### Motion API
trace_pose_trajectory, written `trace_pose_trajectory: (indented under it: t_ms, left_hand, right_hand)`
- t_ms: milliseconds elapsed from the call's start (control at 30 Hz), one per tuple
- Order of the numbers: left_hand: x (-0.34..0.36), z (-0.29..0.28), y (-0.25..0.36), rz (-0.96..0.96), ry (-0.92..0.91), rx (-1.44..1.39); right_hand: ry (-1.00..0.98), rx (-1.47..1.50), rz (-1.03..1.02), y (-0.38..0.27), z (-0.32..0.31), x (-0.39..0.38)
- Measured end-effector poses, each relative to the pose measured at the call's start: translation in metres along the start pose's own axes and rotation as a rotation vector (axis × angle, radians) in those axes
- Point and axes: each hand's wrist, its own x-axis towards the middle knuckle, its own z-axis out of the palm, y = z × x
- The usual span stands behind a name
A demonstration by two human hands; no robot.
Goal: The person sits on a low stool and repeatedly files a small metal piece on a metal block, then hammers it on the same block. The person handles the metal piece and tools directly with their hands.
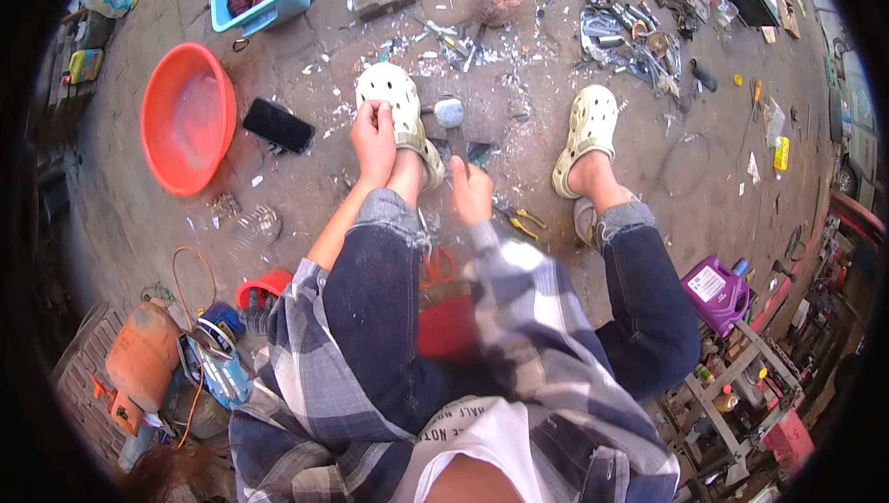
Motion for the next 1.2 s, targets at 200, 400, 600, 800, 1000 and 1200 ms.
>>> trace_pose_trajectory:
  t_ms: [200, 400, 600, 800, 1000, 1200]
  left_hand:
    - [-0.003, -0.003, 0.012, 0.310, -0.132, 0.395]
    - [0.025, 0.029, 0.018, 0.846, -0.541, 0.968]
    - [0.037, 0.048, 0.000, 0.824, -0.779, 1.266]
    - [0.026, 0.061, 0.007, 0.794, -0.680, 1.308]
    - [0.031, 0.047, 0.024, 0.705, -0.691, 1.109]
    - [0.038, 0.009, 0.041, 0.518, -0.311, 0.712]
  right_hand:
    - [0.049, 0.444, 0.243, -0.049, -0.022, -0.038]
    - [0.127, 0.350, 0.374, -0.002, -0.025, -0.028]
    - [0.060, 0.411, 0.416, 0.017, -0.011, -0.034]
    - [0.053, 0.412, 0.370, 0.023, -0.018, -0.030]
    - [0.043, 0.410, 0.363, 0.019, -0.016, -0.031]
    - [0.107, 0.501, 0.486, 0.007, -0.013, -0.031]
